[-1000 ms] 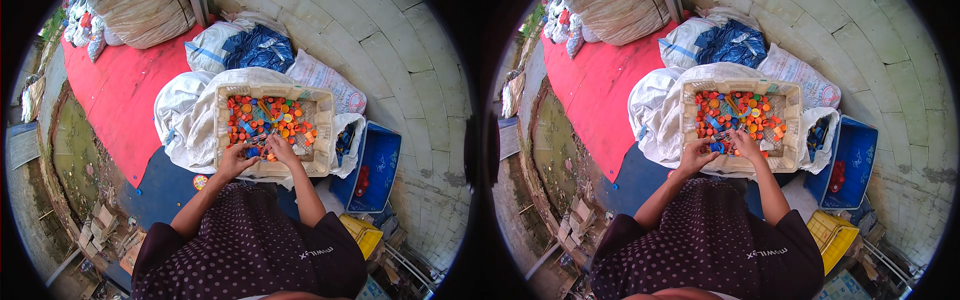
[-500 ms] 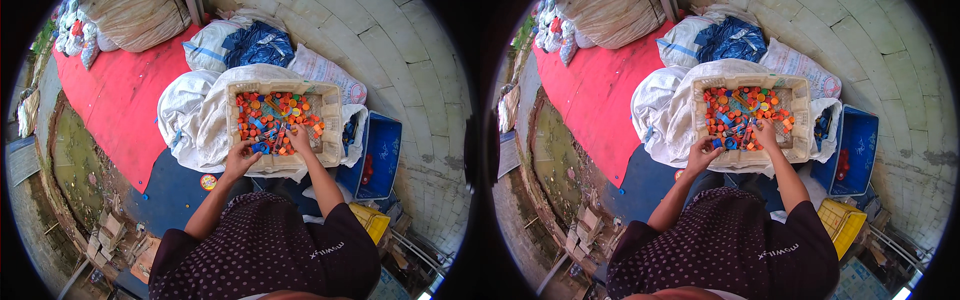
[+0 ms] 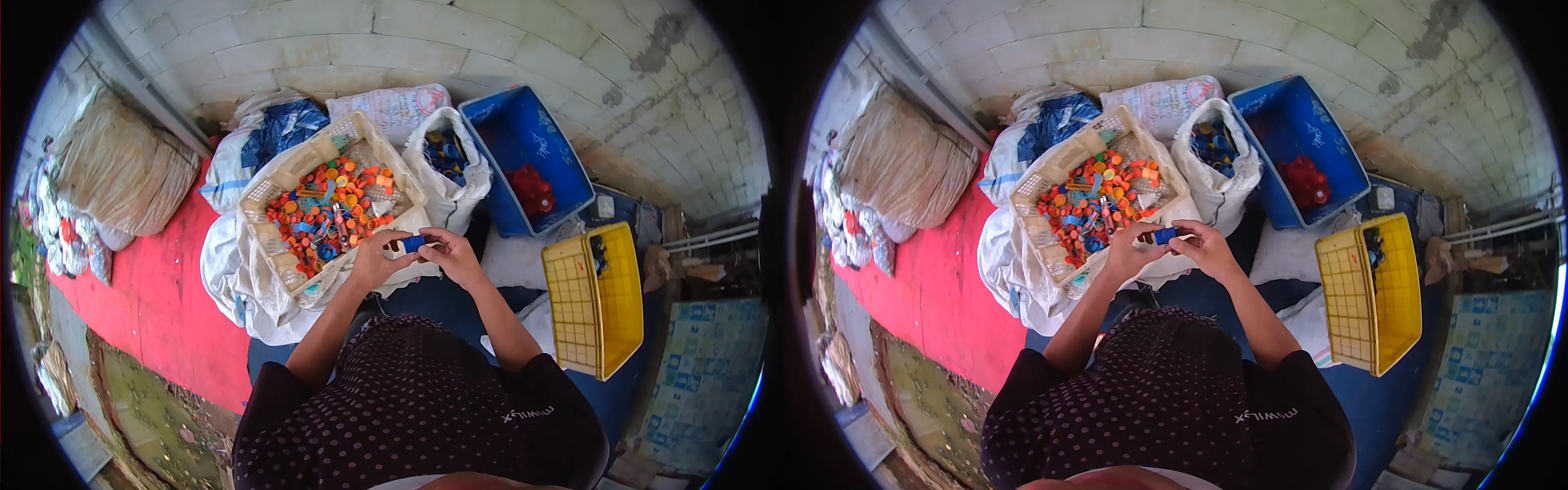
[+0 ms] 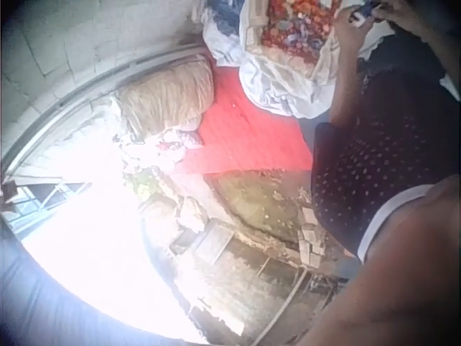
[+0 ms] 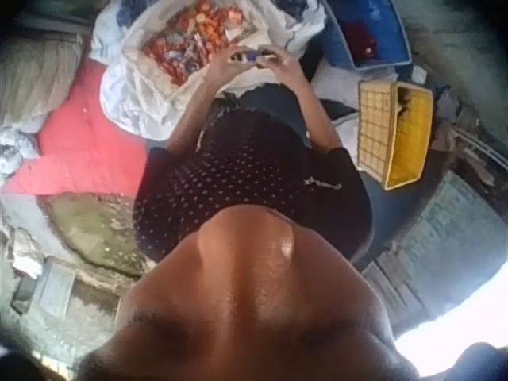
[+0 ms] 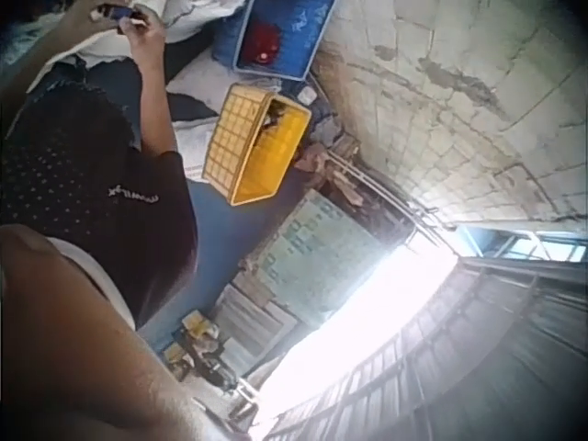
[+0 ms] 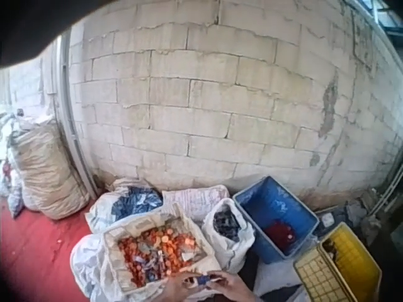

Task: The recorder is sorting plastic bottle caps by color into different containers.

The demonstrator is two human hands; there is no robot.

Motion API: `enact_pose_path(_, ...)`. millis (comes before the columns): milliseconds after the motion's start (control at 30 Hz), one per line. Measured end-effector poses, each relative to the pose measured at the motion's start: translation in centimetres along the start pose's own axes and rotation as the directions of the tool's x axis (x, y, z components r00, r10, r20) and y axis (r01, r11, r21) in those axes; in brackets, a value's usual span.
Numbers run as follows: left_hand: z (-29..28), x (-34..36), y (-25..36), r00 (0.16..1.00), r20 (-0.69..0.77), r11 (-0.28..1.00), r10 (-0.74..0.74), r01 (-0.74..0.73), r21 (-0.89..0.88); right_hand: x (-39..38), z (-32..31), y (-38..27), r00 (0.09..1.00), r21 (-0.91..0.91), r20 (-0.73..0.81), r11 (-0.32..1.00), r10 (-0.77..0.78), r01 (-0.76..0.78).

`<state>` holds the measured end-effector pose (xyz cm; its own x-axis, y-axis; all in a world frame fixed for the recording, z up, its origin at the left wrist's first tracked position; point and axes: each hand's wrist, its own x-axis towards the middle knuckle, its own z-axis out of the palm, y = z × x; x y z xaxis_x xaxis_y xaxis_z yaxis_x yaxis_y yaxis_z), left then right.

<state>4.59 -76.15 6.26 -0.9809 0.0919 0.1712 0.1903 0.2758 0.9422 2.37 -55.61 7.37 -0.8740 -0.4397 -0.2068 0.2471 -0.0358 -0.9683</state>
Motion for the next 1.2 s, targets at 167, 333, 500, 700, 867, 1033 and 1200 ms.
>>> enact_pose_path(167,11.1,-2.1,4.3,0.957,0.266,0.993,0.114,-0.103,-0.056,-12.0,-7.0,2.6,0.979,0.227,-0.187,0.967,-0.075,0.117)
enact_pose_path(333,20.9,-3.4,6.2,0.842,0.526,0.991,0.123,-0.08,-0.105,-21.8,-11.4,5.5,0.901,0.287,-0.428,0.935,-0.067,0.206)
enact_pose_path(500,29.5,-4.4,11.2,0.696,0.692,0.98,0.193,-0.109,-0.164,-30.3,-15.1,6.3,0.765,0.232,-0.636,0.922,-0.096,0.309)
enact_pose_path(700,36.4,-6.9,14.2,0.59,0.78,0.978,0.208,-0.116,-0.173,-37.5,-17.2,5.9,0.613,0.168,-0.786,0.93,-0.074,0.327)
enact_pose_path(867,39.9,-7.4,14.7,0.463,0.85,0.968,0.25,-0.154,-0.201,-39.9,-16.9,8.8,0.488,0.224,-0.873,0.894,0.007,0.389)
enact_pose_path(1033,43.7,-6.7,13.8,0.36,0.911,0.979,0.202,-0.104,-0.176,-40.6,-18.0,9.9,0.433,0.301,-0.894,0.864,0.11,0.403)
enact_pose_path(1200,49.5,-5.7,13.5,0.418,0.902,0.968,0.11,0.162,-0.193,-40.7,-23.8,9.8,0.324,0.224,-0.94,0.907,0.105,0.356)
